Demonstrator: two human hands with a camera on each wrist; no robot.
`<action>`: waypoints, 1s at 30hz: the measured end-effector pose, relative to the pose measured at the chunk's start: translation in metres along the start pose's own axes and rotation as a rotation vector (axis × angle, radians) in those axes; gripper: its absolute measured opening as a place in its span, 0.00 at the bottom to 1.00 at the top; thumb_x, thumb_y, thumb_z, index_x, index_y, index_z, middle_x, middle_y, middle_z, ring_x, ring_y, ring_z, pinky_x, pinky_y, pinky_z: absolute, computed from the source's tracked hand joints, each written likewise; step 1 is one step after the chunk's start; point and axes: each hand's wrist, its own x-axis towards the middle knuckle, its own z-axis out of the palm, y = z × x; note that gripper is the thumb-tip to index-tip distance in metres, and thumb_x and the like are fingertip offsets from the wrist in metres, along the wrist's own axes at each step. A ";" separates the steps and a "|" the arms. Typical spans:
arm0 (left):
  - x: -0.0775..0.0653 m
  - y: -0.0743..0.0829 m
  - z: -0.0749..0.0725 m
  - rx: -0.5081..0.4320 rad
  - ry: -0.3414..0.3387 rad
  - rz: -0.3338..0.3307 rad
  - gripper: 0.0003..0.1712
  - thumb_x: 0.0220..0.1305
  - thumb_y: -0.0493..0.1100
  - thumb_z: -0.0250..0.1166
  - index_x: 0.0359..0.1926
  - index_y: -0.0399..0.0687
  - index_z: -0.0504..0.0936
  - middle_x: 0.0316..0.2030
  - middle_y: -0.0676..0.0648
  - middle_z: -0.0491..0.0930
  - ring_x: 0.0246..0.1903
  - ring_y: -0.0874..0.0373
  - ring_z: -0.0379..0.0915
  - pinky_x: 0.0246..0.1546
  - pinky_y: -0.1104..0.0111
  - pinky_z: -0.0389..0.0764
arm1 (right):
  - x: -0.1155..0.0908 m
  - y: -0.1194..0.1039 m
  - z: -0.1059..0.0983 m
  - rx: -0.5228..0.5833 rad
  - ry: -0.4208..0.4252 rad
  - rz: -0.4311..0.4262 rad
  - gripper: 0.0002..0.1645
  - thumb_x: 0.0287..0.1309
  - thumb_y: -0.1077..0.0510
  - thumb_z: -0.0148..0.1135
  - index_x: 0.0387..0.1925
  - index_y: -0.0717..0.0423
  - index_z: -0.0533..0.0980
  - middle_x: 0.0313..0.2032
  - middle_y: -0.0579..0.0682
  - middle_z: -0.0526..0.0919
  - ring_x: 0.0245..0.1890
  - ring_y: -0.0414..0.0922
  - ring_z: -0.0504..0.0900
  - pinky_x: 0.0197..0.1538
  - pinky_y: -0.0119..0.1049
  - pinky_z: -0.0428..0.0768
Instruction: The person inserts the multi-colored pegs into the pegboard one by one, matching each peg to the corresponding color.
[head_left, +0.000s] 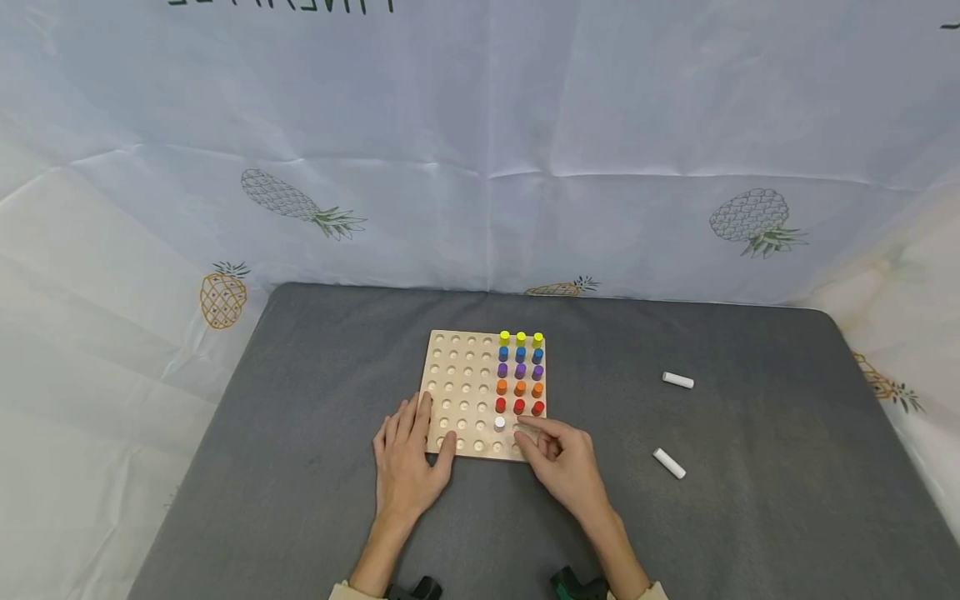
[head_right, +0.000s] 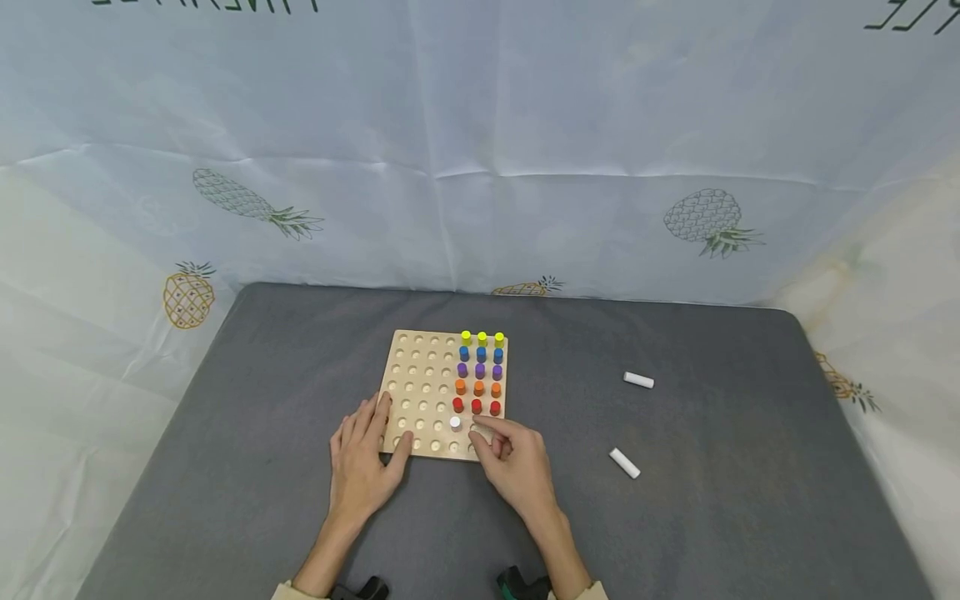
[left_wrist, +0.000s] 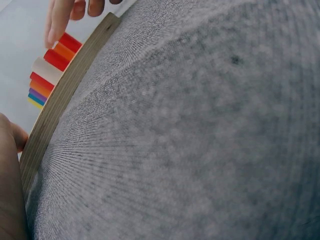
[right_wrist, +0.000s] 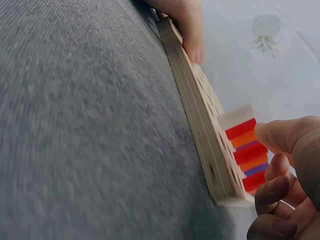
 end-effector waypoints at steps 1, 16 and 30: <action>0.000 0.000 0.000 0.002 0.001 0.000 0.40 0.67 0.55 0.64 0.75 0.46 0.68 0.71 0.37 0.71 0.71 0.38 0.64 0.71 0.41 0.56 | -0.001 0.000 -0.002 -0.001 0.005 -0.002 0.11 0.58 0.62 0.73 0.44 0.56 0.88 0.15 0.39 0.67 0.14 0.27 0.59 0.18 0.22 0.58; 0.000 -0.001 0.000 0.003 0.005 0.009 0.40 0.67 0.55 0.64 0.75 0.46 0.68 0.71 0.38 0.71 0.72 0.38 0.64 0.71 0.41 0.56 | -0.017 0.007 -0.033 -0.147 0.082 0.023 0.10 0.56 0.64 0.74 0.42 0.56 0.88 0.17 0.39 0.69 0.15 0.27 0.60 0.17 0.25 0.62; 0.000 -0.001 0.001 0.001 0.006 0.007 0.40 0.66 0.55 0.64 0.75 0.47 0.68 0.71 0.38 0.71 0.71 0.38 0.64 0.71 0.41 0.57 | -0.033 0.029 -0.073 -0.189 0.242 -0.061 0.11 0.53 0.68 0.75 0.40 0.59 0.88 0.14 0.39 0.67 0.12 0.26 0.57 0.15 0.22 0.60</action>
